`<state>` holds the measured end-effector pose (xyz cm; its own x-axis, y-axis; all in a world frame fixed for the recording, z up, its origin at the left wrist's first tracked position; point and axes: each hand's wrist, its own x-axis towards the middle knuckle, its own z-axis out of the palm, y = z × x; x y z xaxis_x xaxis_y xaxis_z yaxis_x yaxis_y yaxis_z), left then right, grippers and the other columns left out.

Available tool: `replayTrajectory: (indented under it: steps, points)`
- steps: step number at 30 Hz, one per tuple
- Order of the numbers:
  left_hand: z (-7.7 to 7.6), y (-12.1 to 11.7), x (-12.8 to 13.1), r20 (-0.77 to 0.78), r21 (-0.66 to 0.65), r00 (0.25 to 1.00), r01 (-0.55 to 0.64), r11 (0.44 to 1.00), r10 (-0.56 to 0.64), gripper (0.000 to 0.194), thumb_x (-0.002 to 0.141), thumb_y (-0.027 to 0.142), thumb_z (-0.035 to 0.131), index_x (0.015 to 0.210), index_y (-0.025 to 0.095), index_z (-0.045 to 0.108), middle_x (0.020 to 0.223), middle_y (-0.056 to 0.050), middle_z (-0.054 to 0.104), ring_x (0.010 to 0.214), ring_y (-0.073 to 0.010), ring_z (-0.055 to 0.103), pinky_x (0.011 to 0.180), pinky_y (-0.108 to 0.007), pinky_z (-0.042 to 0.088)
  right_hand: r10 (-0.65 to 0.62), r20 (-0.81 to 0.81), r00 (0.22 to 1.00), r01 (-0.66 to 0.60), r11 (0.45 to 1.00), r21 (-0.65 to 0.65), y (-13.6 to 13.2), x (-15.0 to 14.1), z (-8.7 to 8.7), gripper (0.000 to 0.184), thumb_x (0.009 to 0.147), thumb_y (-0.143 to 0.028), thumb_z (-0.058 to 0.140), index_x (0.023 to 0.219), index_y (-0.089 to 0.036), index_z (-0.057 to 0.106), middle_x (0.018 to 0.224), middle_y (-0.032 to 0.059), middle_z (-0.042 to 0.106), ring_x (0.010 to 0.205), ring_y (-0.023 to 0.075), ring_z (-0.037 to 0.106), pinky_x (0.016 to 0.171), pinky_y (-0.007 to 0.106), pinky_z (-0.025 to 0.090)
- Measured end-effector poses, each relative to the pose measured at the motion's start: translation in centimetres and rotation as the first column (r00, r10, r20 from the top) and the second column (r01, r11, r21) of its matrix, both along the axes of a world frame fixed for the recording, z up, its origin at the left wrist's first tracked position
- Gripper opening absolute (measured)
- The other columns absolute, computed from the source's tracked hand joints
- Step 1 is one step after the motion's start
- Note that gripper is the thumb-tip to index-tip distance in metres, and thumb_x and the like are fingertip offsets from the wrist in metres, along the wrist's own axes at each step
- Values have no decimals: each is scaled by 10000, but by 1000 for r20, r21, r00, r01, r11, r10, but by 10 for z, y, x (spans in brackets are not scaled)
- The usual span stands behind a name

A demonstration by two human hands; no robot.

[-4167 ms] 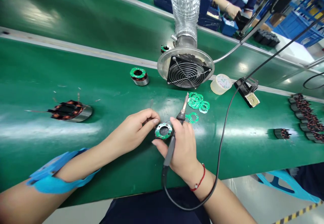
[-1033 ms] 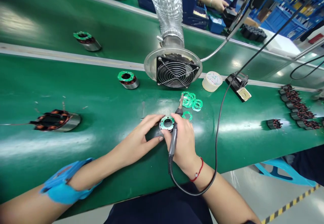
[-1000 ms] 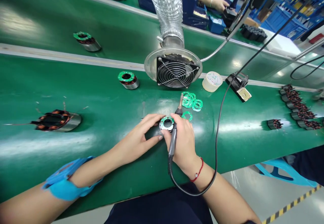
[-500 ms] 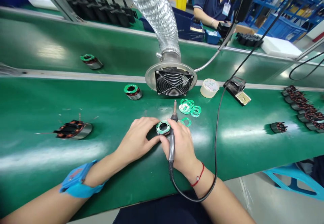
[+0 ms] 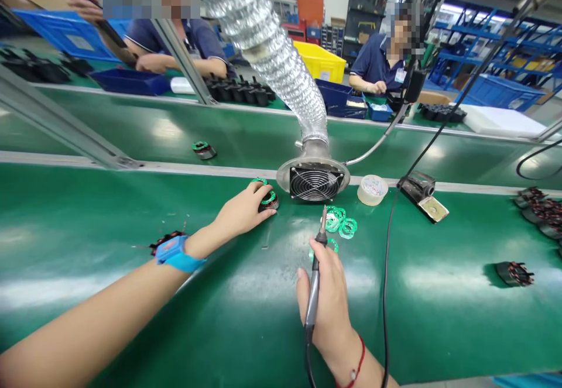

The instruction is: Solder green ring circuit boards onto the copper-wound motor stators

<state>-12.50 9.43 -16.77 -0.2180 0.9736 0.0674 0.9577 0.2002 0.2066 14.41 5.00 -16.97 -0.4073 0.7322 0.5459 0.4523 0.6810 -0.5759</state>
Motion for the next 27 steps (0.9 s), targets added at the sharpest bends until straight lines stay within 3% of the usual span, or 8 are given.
replayTrajectory:
  steps: [4, 10, 14, 16, 18, 22, 24, 27]
  points:
    - [0, 43, -17, 56, 25, 992, -115, 993, 113, 506, 858, 386, 618, 1279, 144, 477, 1291, -143, 459, 988, -284, 625, 815, -364, 511, -33, -7, 999, 33, 999, 35, 3, 1, -2, 414, 938, -200, 489, 1351, -189, 458, 1225, 101, 624, 1105, 215, 627, 879, 381, 570]
    - [-6, 113, -55, 123, 93, 956, -279, 956, 267, 569, 873, 356, 580, 1346, 83, 418, 1347, -218, 389, 1125, -345, 580, 940, -401, 478, -109, 3, 994, 108, 986, 128, 15, 2, -13, 402, 921, -175, 483, 1323, -186, 475, 1161, 93, 644, 1041, 200, 643, 832, 347, 580]
    - [3, 124, -74, 161, 84, 951, -279, 957, 263, 646, 892, 330, 547, 1438, 52, 345, 1457, -245, 307, 1235, -361, 515, 1023, -416, 438, -121, -36, 992, 125, 982, 138, 20, 2, -15, 372, 922, -159, 479, 1291, -195, 486, 1104, 69, 664, 981, 167, 655, 815, 301, 566]
    - [16, 108, -84, 165, 93, 953, -271, 958, 253, 664, 901, 340, 533, 1456, 43, 324, 1499, -241, 261, 1299, -348, 458, 1084, -411, 386, -104, -71, 992, 111, 988, 103, 18, 2, -12, 345, 934, -154, 472, 1273, -211, 496, 1054, 43, 682, 935, 159, 657, 799, 298, 551]
    - [32, 76, -94, 187, 46, 955, -244, 969, 232, 586, 903, 362, 526, 1387, 49, 421, 1412, -214, 410, 1195, -286, 540, 1068, -377, 400, -53, -95, 994, 60, 996, 66, 14, 3, -7, 327, 948, -160, 476, 1267, -225, 504, 1013, 23, 695, 905, 154, 660, 798, 299, 533]
    - [58, -26, -108, 238, -100, 964, -98, 990, 119, 281, 875, 416, 498, 940, 168, 611, 969, -80, 639, 903, -227, 595, 881, -369, 484, 22, -78, 997, -24, 1000, -16, 5, 7, 1, 357, 974, -188, 484, 1326, -245, 474, 983, -9, 722, 896, 140, 679, 789, 267, 526]
    - [56, -84, -109, 223, -83, 970, -78, 993, 95, 352, 874, 506, 467, 852, 185, 611, 922, -74, 616, 883, -239, 566, 868, -422, 476, 30, -77, 997, -34, 998, -53, 1, 8, 2, 381, 989, -197, 466, 1365, -254, 446, 933, -27, 729, 869, 132, 688, 758, 247, 527]
    - [29, -153, -103, 170, -30, 984, -54, 998, 58, 395, 875, 575, 474, 918, 239, 679, 1019, -84, 614, 1002, -278, 552, 914, -483, 465, 46, -90, 995, -52, 996, -68, -1, 7, 2, 355, 996, -206, 458, 1348, -253, 461, 901, -29, 728, 837, 126, 694, 746, 237, 529]
